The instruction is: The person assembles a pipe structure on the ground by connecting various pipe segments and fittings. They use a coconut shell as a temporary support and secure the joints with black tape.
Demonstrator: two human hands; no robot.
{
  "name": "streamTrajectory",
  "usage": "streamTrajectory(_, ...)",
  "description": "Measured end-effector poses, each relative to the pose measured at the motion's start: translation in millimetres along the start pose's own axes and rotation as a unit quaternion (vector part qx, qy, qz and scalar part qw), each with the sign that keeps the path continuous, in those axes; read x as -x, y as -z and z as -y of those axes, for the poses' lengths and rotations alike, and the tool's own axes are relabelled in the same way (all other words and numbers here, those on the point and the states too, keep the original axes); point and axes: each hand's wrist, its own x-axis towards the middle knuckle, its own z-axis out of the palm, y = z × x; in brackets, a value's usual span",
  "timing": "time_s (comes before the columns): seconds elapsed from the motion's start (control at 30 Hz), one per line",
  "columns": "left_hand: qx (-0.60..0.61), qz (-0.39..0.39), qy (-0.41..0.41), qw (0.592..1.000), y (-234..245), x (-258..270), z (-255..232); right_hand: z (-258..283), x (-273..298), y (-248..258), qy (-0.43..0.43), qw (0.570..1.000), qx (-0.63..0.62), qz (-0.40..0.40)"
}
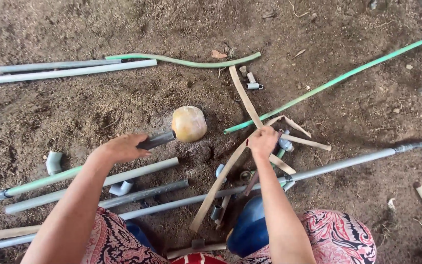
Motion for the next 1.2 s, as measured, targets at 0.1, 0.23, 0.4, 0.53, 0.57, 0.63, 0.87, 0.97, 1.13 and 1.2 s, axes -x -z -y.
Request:
streamTrajectory(0.1, -0.006, 0.002, -0.008, 1.0, -2, -6, 1, -46, -27, -18, -0.002, 0.994, 0.073, -0.084)
streamTrajectory(0.23, -0.003, 0.018, -0.008, 1.0, -7, -13, 6, -48, -33, -17, -0.026, 0.987, 0.16, 0.023)
streamTrajectory(0.4, 0.008, 0.015, -0.016, 1.0, -6, -8, -4, -3, -23, 8, -0.05, 0.968, 0.209, 0.131)
streamTrajectory(0.53, -0.004, 0.002, -0.024, 1.0, -18, -19, 8, 10, -13, -25, -0.243, 0.946, -0.07, 0.202)
streamTrajectory(0.57, -0.002, -0.004, -0.031, 1.0, -20, -23, 10, -16, -17, -60, -0.113, 0.958, 0.102, 0.245)
streamTrajectory(0.63, -0.011, 0.002, -0.01, 1.0, -19, -28, 9, 8, -7, -52, -0.152, 0.938, 0.042, 0.308)
streamTrajectory(0.87, -0.033, 0.013, 0.019, 0.999, -24, -42, 22, 94, 38, 8, -0.276, 0.863, -0.213, 0.366)
streamTrajectory(0.97, -0.007, 0.012, 0.007, 1.0, -26, -43, 26, 92, 49, 0, -0.284, 0.839, -0.268, 0.379)
streamTrajectory(1.13, -0.007, 0.02, 0.0, 1.0, -16, -33, 18, 103, 60, -3, -0.303, 0.794, -0.382, 0.364)
streamTrajectory(1.2, -0.014, 0.023, -0.001, 1.0, -15, -35, 18, 107, 57, 0, -0.308, 0.779, -0.41, 0.361)
